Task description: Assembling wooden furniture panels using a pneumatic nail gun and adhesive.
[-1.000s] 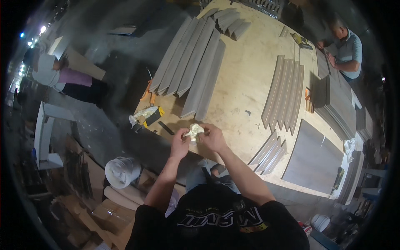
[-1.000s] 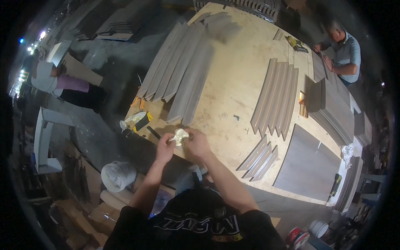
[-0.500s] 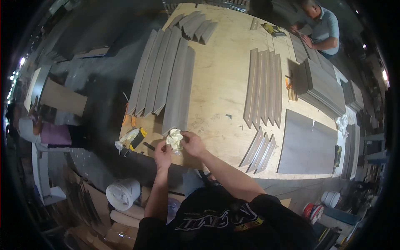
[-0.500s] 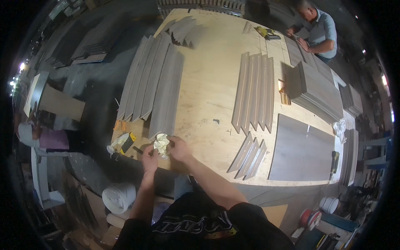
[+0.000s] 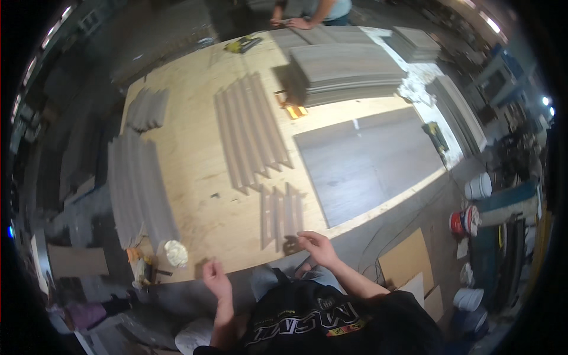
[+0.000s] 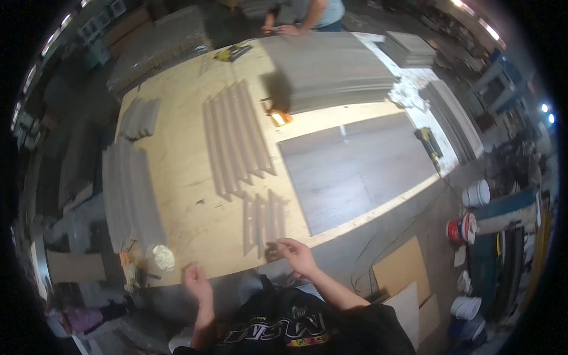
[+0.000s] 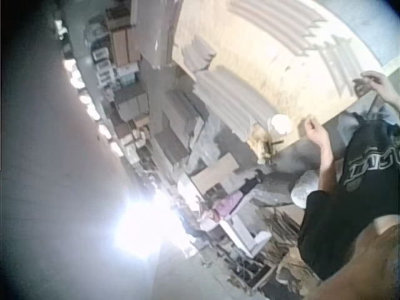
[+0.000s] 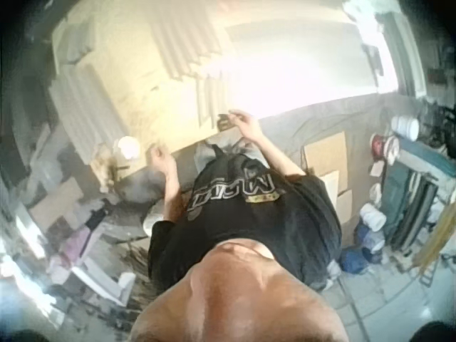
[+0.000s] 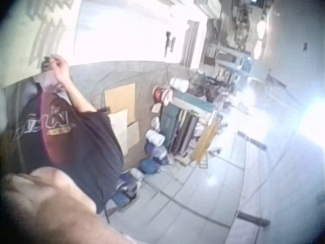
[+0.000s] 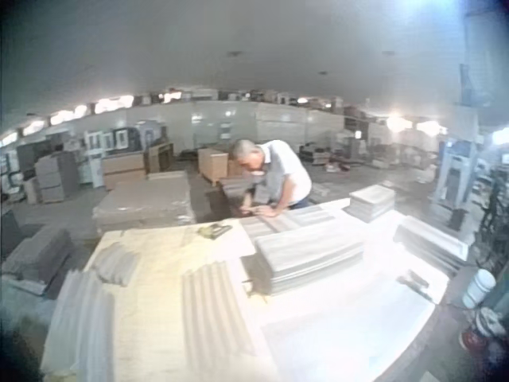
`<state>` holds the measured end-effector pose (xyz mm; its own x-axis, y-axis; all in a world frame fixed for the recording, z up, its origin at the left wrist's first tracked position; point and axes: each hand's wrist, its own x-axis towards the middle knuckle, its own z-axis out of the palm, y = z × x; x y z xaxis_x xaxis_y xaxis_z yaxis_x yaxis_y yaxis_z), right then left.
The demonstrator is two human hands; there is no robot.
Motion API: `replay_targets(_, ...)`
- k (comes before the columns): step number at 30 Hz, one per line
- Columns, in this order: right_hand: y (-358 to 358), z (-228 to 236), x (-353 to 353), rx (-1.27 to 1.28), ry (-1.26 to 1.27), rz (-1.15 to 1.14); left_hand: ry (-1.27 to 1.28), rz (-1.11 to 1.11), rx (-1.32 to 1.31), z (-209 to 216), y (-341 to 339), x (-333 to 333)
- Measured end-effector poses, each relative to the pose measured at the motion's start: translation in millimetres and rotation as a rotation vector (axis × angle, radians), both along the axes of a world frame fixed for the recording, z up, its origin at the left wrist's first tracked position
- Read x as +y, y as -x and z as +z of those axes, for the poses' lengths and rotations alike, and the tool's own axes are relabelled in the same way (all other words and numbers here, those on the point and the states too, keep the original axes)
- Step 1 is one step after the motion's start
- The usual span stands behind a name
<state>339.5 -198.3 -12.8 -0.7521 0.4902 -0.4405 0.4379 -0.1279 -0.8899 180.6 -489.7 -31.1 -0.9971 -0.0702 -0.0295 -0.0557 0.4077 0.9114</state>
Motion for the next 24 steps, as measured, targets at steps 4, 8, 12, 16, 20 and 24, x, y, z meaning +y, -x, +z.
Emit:
replay_targets(4,-89.8,12.0,56.5,0.058,0.019,-0.276,0.08,-0.442,-0.06,29.5,-34.7,138.2)
replay_targets(8,-150.3,10.8,94.8,0.069,0.069,-0.522,-0.004,-0.883,0.251,60.1,-49.3,289.5)
replay_targets(12,-181.9,3.3,126.1,0.103,0.144,-0.606,0.241,-1.06,0.551,81.7,-28.3,424.0)
replay_targets(16,-211.3,-7.5,169.3,0.038,0.066,-0.562,0.406,-1.087,0.598,84.4,33.3,555.8)
replay_targets(20,-242.0,-0.6,234.8,0.021,0.035,-0.655,0.807,-0.94,0.795,90.4,104.9,665.1)
replay_targets(24,-265.0,18.3,310.8,-0.01,-0.015,-0.827,0.991,-0.818,0.586,87.2,124.9,739.8)
